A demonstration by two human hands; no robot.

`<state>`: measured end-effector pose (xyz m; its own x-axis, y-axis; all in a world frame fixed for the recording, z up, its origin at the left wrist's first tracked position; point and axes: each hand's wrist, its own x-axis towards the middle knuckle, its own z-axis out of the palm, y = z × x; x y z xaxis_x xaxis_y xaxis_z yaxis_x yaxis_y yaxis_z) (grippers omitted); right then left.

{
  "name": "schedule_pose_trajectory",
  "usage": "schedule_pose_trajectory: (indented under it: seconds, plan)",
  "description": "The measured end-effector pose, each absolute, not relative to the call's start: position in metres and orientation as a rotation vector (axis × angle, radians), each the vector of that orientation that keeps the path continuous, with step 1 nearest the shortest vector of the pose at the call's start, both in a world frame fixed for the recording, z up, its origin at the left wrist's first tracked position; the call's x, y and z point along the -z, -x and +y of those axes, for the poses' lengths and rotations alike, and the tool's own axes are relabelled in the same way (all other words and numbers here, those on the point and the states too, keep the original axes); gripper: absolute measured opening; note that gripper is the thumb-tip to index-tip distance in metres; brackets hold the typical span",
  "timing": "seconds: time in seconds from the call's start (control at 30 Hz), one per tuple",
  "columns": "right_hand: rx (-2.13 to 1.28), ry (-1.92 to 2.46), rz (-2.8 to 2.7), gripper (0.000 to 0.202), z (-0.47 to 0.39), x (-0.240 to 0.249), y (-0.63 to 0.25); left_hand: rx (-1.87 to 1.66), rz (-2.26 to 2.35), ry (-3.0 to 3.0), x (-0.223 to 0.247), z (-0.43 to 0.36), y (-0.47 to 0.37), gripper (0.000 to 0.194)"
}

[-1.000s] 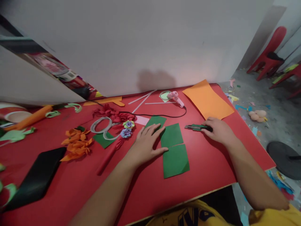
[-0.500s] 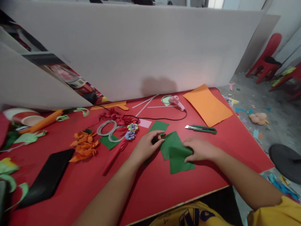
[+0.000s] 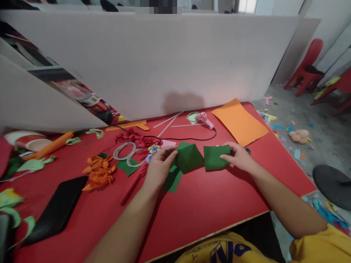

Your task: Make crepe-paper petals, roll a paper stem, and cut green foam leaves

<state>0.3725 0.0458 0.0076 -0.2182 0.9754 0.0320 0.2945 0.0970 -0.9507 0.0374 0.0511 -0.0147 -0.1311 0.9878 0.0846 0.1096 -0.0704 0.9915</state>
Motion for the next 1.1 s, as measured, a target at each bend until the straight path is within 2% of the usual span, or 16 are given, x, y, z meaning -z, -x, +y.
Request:
schedule_pose_trajectory:
  seconds: [0.3, 0.53, 0.8, 0.97, 1.1]
  plan:
    - [-0.774, 1.296, -1.910, 0.029, 0.046, -0.058, -0.346, -1.408, 1.274, -1.146, 0.014, 0.057, -0.032, 0.048]
    - [-0.549, 1.299, -1.907, 0.028, 0.046, -0.052, -0.336, -1.359, 1.259, -1.203, 0.011, 0.053, -0.033, 0.047]
    - [-0.681, 1.219, -1.953, 0.028, 0.045, -0.046, -0.336, -1.275, 1.264, -1.172, 0.007, 0.043, -0.043, 0.049]
    - [-0.734, 1.182, -2.025, 0.036, 0.038, -0.037, -0.312, -1.196, 1.234, -1.178, 0.002, 0.029, -0.060, 0.041]
    - [-0.794, 1.092, -2.018, 0.031, 0.030, -0.038, -0.299, -1.160, 1.217, -1.241, -0.002, 0.022, -0.066, 0.036]
